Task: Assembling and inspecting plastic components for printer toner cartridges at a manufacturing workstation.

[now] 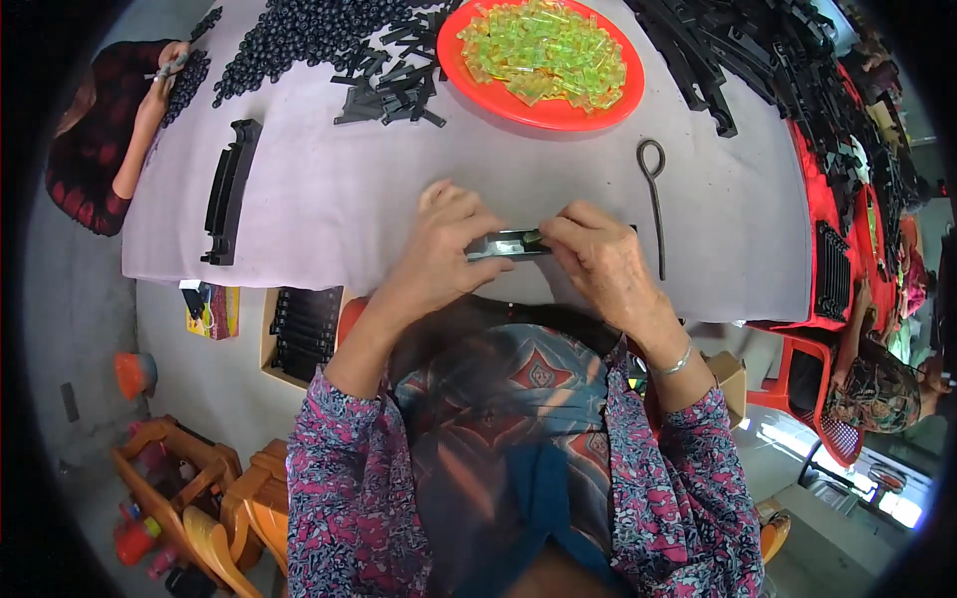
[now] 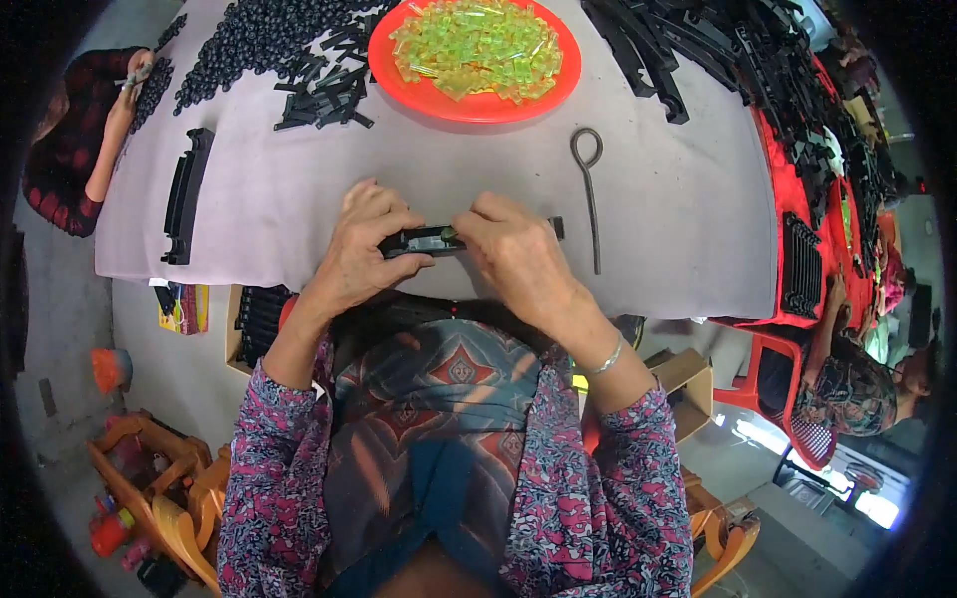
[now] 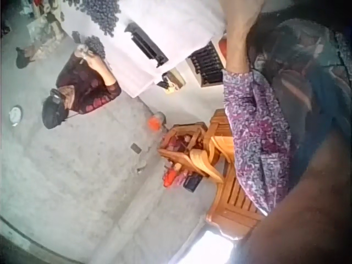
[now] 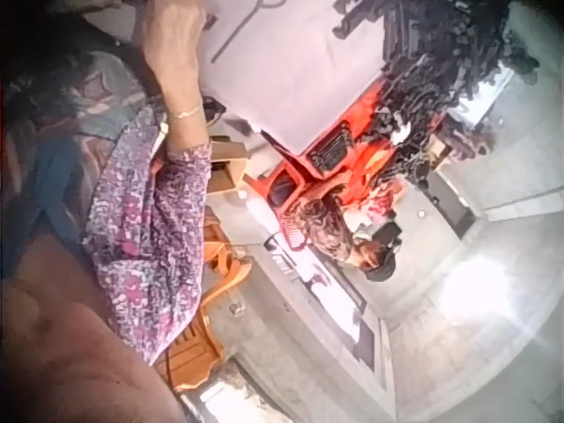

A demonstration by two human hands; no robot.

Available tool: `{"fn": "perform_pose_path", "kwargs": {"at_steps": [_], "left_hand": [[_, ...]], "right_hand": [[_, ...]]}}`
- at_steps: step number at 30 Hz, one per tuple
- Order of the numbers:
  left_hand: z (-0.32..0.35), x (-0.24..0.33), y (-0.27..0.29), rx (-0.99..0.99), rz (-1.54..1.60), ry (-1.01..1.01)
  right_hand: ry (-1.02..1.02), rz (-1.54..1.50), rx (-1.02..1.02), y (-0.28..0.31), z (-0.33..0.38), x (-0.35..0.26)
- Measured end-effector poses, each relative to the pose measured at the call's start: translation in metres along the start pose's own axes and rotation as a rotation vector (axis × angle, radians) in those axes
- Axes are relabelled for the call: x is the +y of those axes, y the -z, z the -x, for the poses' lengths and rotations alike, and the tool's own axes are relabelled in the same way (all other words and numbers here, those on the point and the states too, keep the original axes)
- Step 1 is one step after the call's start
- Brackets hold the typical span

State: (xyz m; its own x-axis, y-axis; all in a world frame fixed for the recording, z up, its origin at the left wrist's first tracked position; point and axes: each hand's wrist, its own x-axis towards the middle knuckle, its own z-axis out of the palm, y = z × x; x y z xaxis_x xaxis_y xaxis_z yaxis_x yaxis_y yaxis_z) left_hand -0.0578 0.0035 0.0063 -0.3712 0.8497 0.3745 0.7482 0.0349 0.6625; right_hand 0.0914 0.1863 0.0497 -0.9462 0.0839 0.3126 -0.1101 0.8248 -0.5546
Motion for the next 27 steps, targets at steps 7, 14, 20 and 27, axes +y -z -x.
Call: {"fn": "perform_pose_path", "kwargs": {"at_steps": [7,14,20,27], "left_hand": [[-0.015,0.012,0.008,-0.085,0.062,-0.001],[-0.038,0.005,0.000,-0.303,0.071,0.071],[-0.038,0.005,-0.004,-0.308,0.102,0.096],[-0.038,0.006,-0.006,-0.252,0.155,0.104]], "right_hand": [[-0.015,-0.045,0.053,-0.003,-0.002,0.000],[-0.122,-0.140,-0.036,0.005,-0.014,0.004],[-0.158,-0.224,-0.083,0.002,-0.023,0.010],[-0.129,-0.217,-0.130,0.001,-0.027,0.014]]}}
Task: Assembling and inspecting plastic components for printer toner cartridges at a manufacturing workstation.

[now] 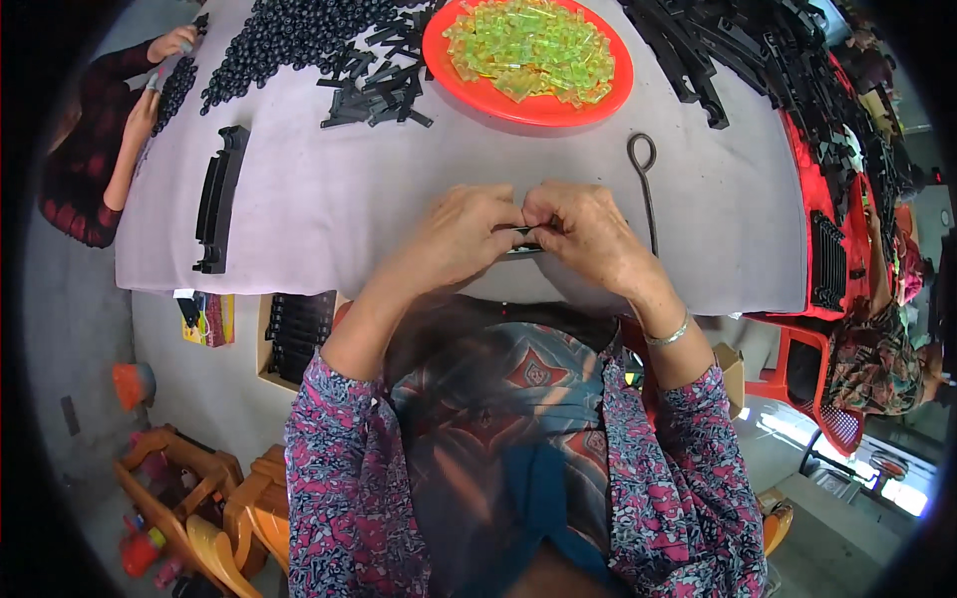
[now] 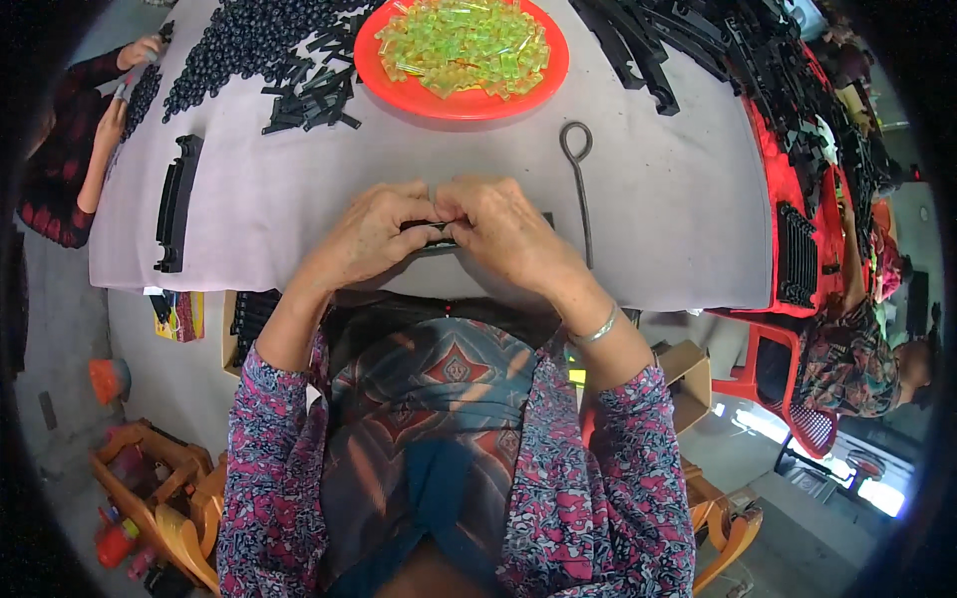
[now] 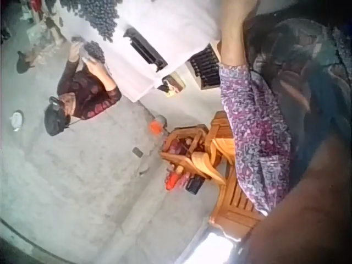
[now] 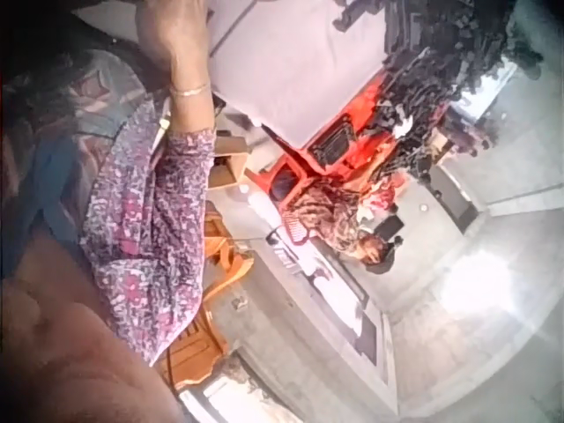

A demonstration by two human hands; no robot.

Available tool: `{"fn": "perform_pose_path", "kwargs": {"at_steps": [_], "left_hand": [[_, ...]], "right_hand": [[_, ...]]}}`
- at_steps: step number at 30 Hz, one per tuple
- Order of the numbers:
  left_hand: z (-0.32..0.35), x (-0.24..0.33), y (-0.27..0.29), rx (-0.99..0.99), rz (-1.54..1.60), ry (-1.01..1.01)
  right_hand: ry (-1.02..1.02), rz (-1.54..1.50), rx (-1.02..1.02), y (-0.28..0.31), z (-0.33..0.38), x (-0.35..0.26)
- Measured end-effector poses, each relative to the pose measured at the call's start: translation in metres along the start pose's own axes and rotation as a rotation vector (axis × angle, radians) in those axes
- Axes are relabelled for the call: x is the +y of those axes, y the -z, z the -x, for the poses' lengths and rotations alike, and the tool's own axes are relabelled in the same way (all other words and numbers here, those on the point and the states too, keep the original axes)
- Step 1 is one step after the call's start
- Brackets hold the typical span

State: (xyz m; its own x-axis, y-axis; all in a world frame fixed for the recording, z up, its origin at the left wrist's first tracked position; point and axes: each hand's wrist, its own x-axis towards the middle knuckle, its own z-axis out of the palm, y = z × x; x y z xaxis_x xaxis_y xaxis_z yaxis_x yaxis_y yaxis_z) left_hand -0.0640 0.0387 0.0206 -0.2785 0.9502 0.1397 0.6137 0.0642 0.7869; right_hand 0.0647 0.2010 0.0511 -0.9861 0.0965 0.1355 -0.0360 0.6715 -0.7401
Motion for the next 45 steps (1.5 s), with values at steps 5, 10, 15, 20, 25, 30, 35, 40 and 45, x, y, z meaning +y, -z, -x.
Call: {"fn": "perform_pose_path", "kwargs": {"at_steps": [5,10,15,20,25,30,35,40,45], "left_hand": [[-0.001,-0.004,0.003,-0.054,0.008,-0.005],[0.001,0.002,0.010,-0.085,0.012,-0.010],[0.021,0.002,0.020,0.048,0.098,0.020],[0.036,0.018,0.019,0.123,0.122,0.137],[0.033,0.015,0.003,0.189,-0.014,0.000],[0.033,0.011,-0.003,0.226,-0.074,0.017],[0.033,0.011,-0.006,0.242,-0.088,-0.012],[0.033,0.012,-0.008,0.235,-0.030,0.021],[0.031,0.012,-0.010,0.269,-0.062,-0.005]], "right_hand": [[-0.070,-0.001,-0.051,0.003,-0.002,-0.007],[-0.074,-0.031,-0.031,0.003,-0.002,0.000],[-0.130,-0.227,0.121,0.015,0.013,0.002],[-0.060,-0.062,0.298,0.022,0.035,-0.003],[0.188,0.208,0.173,-0.003,0.043,-0.014],[0.159,0.449,0.129,-0.024,0.041,-0.018],[0.138,0.543,0.165,-0.035,0.042,-0.021],[0.166,0.586,0.115,-0.034,0.038,-0.021],[0.174,0.574,0.101,-0.031,0.038,-0.023]]}}
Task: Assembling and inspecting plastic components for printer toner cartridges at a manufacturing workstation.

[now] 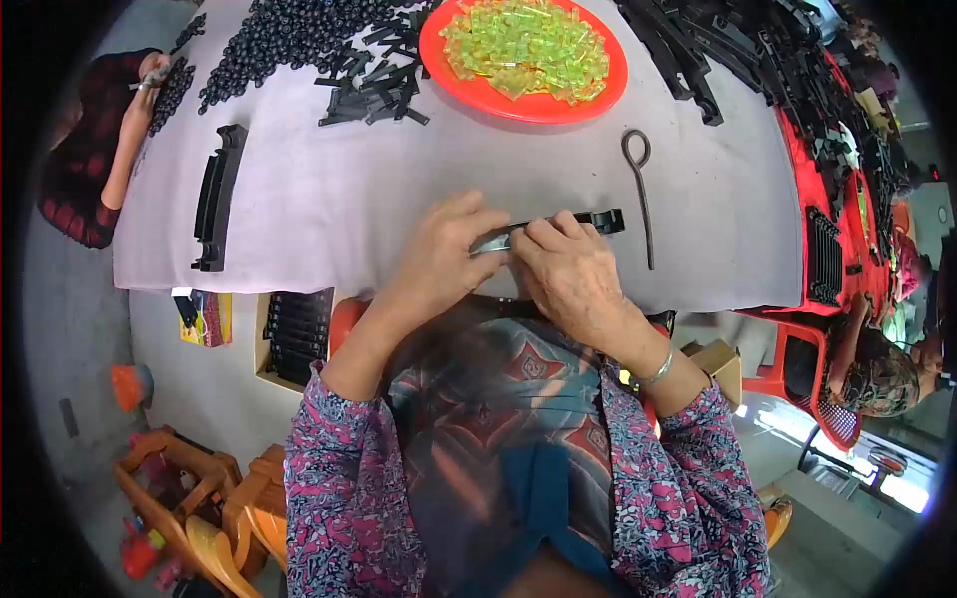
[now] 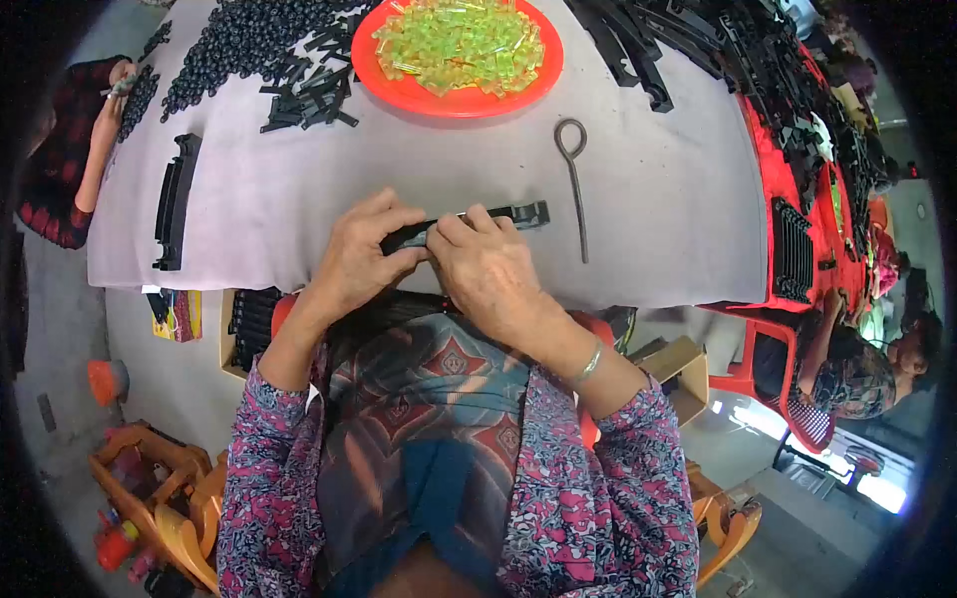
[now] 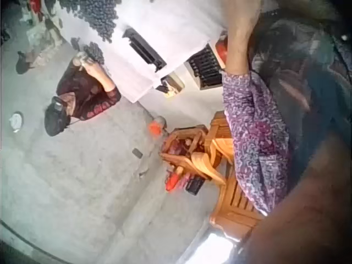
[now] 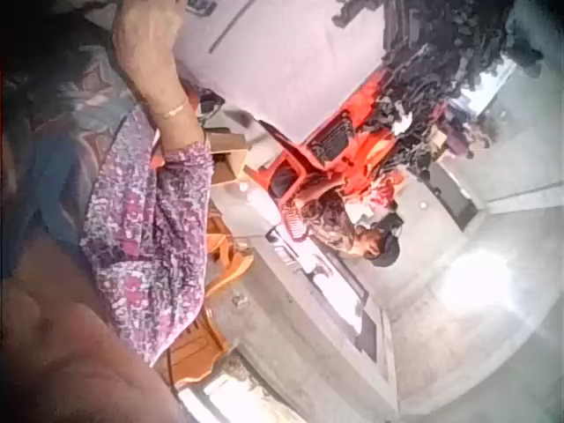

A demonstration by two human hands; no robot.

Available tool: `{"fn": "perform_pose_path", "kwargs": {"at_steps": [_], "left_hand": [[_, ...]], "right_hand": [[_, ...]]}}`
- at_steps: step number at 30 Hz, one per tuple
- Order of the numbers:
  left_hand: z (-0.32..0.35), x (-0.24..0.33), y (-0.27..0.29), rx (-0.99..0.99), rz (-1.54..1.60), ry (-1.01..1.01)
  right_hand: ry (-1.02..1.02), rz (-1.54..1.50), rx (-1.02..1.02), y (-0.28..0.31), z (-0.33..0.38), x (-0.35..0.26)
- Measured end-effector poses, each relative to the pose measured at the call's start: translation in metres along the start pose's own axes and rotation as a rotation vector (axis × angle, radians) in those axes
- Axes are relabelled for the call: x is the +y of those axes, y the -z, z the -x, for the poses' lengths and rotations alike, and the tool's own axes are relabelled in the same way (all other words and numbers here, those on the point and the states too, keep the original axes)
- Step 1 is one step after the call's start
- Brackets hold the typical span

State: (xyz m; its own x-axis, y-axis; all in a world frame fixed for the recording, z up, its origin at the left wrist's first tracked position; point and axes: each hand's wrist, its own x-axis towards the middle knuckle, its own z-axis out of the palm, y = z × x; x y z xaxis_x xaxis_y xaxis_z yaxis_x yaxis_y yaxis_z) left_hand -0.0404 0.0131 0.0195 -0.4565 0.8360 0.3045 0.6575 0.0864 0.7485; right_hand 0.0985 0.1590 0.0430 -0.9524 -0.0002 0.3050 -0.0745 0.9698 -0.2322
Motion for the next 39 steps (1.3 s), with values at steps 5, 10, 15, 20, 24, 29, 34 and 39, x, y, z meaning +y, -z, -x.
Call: {"fn": "perform_pose_path", "kwargs": {"at_steps": [5,10,15,20,24,29,34,39], "left_hand": [[0.000,0.003,0.004,-0.030,0.008,0.032],[-0.001,-0.001,0.013,-0.084,0.091,0.069],[-0.003,-0.007,0.038,-0.013,0.145,0.125],[-0.020,-0.038,0.046,0.233,-0.206,0.033],[-0.067,-0.089,0.037,0.270,-0.544,-0.173],[-0.069,-0.077,0.044,0.150,-0.729,-0.009],[-0.056,-0.085,0.044,0.182,-0.737,-0.054],[-0.050,-0.083,0.050,0.123,-0.627,-0.037]], "right_hand": [[-0.029,-0.064,0.037,-0.001,0.000,0.002],[-0.036,-0.361,0.251,0.013,0.006,0.016],[-0.206,-0.455,0.510,0.018,0.016,0.029],[-0.289,-0.476,0.534,0.012,0.025,0.029],[-0.240,-0.436,0.524,0.005,0.031,0.033],[-0.269,-0.504,0.469,0.009,0.032,0.025],[-0.230,-0.500,0.460,0.004,0.034,0.026],[-0.212,-0.504,0.405,-0.001,0.033,0.026]]}}
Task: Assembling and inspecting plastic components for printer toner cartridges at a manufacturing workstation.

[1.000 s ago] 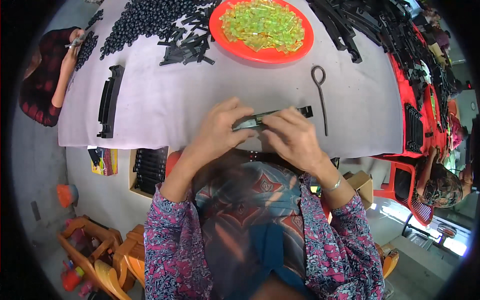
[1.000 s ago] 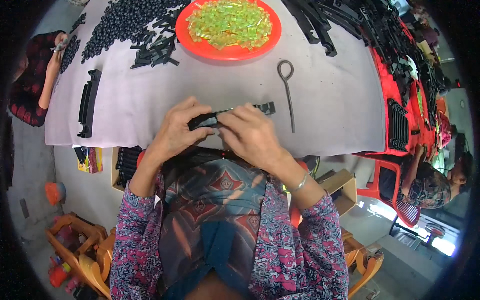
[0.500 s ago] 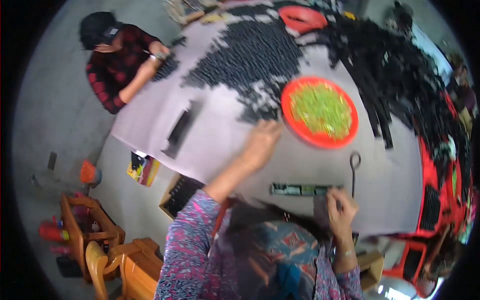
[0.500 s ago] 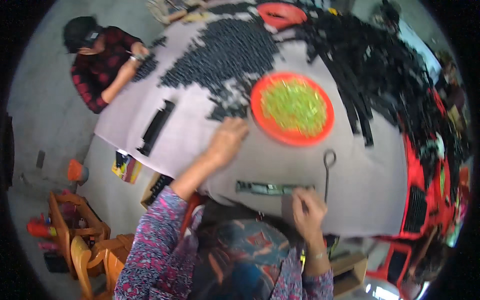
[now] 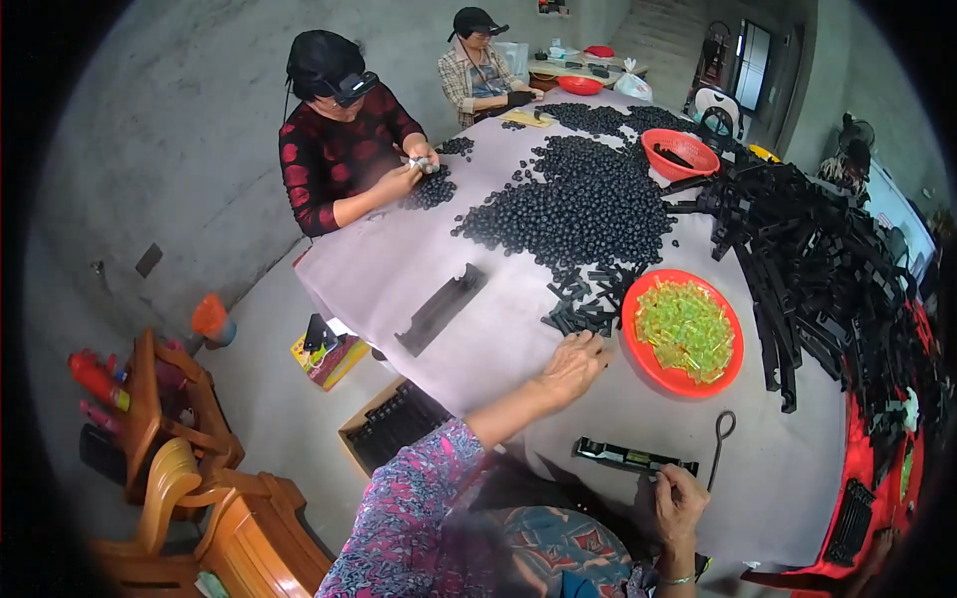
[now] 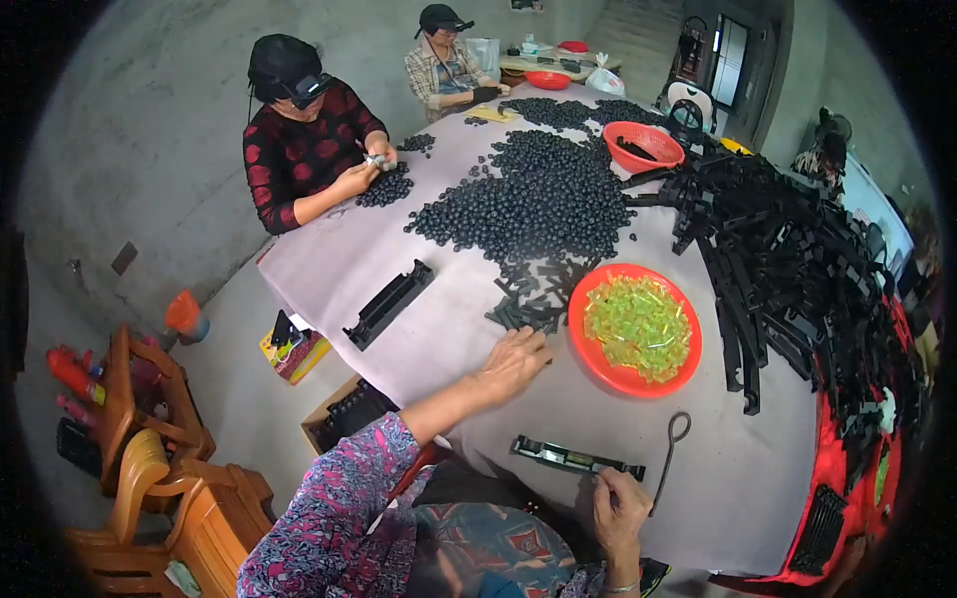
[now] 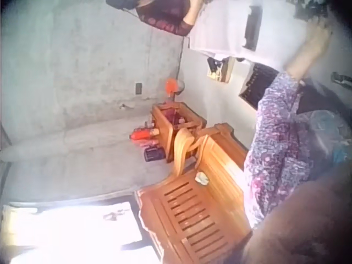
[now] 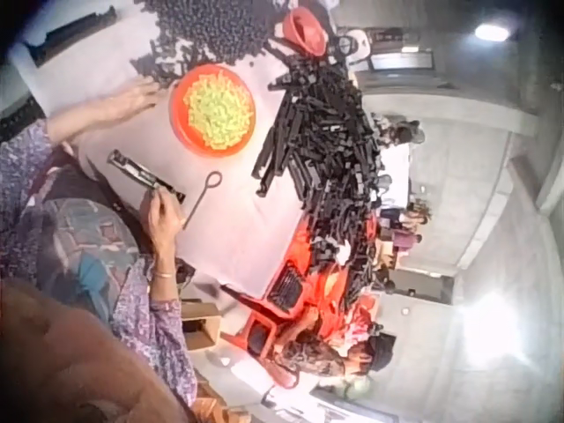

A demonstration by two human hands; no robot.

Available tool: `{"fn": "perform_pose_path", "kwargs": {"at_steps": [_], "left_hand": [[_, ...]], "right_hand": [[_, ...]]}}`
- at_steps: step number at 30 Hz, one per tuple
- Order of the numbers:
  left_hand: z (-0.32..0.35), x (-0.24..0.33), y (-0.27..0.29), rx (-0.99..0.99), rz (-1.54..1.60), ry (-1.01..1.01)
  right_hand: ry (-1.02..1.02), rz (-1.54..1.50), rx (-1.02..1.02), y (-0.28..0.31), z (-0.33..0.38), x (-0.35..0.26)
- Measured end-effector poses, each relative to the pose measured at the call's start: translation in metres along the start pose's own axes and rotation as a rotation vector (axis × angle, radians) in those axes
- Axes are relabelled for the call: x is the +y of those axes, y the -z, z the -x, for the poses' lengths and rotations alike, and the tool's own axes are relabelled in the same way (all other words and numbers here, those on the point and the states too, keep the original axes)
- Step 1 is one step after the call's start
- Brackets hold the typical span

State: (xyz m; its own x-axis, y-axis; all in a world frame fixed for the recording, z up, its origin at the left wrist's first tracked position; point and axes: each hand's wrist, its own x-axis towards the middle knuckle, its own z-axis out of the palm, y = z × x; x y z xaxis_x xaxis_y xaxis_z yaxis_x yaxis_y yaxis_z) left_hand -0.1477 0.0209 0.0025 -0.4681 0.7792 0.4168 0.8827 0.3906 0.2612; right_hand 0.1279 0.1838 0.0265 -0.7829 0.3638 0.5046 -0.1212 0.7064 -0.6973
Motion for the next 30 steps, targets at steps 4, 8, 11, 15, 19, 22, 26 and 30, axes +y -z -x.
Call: {"fn": "perform_pose_path", "kwargs": {"at_steps": [4,8,11,15,19,22,26,30], "left_hand": [[0.000,0.003,-0.004,0.028,0.094,-0.015],[0.003,0.005,0.004,-0.004,0.188,-0.028],[0.002,0.007,0.008,-0.057,0.252,-0.043],[0.004,0.000,-0.005,-0.015,0.297,-0.113],[0.005,0.003,-0.006,0.026,0.269,-0.103],[0.008,0.003,-0.016,0.095,0.185,-0.121],[0.011,0.007,-0.011,0.131,0.196,-0.076],[0.013,0.011,0.000,0.167,0.150,-0.030]], "right_hand": [[-0.008,0.017,-0.023,0.000,-0.002,-0.003],[-0.026,0.003,-0.053,0.000,0.000,-0.001],[-0.034,-0.013,-0.069,-0.001,0.000,-0.002],[-0.039,-0.010,-0.084,0.000,-0.001,-0.002],[-0.018,0.005,-0.069,-0.001,0.001,0.001],[-0.040,-0.009,-0.065,0.000,-0.002,-0.004],[-0.060,-0.002,-0.084,0.001,0.000,-0.001],[-0.037,0.013,-0.068,0.001,-0.001,0.001]]}}
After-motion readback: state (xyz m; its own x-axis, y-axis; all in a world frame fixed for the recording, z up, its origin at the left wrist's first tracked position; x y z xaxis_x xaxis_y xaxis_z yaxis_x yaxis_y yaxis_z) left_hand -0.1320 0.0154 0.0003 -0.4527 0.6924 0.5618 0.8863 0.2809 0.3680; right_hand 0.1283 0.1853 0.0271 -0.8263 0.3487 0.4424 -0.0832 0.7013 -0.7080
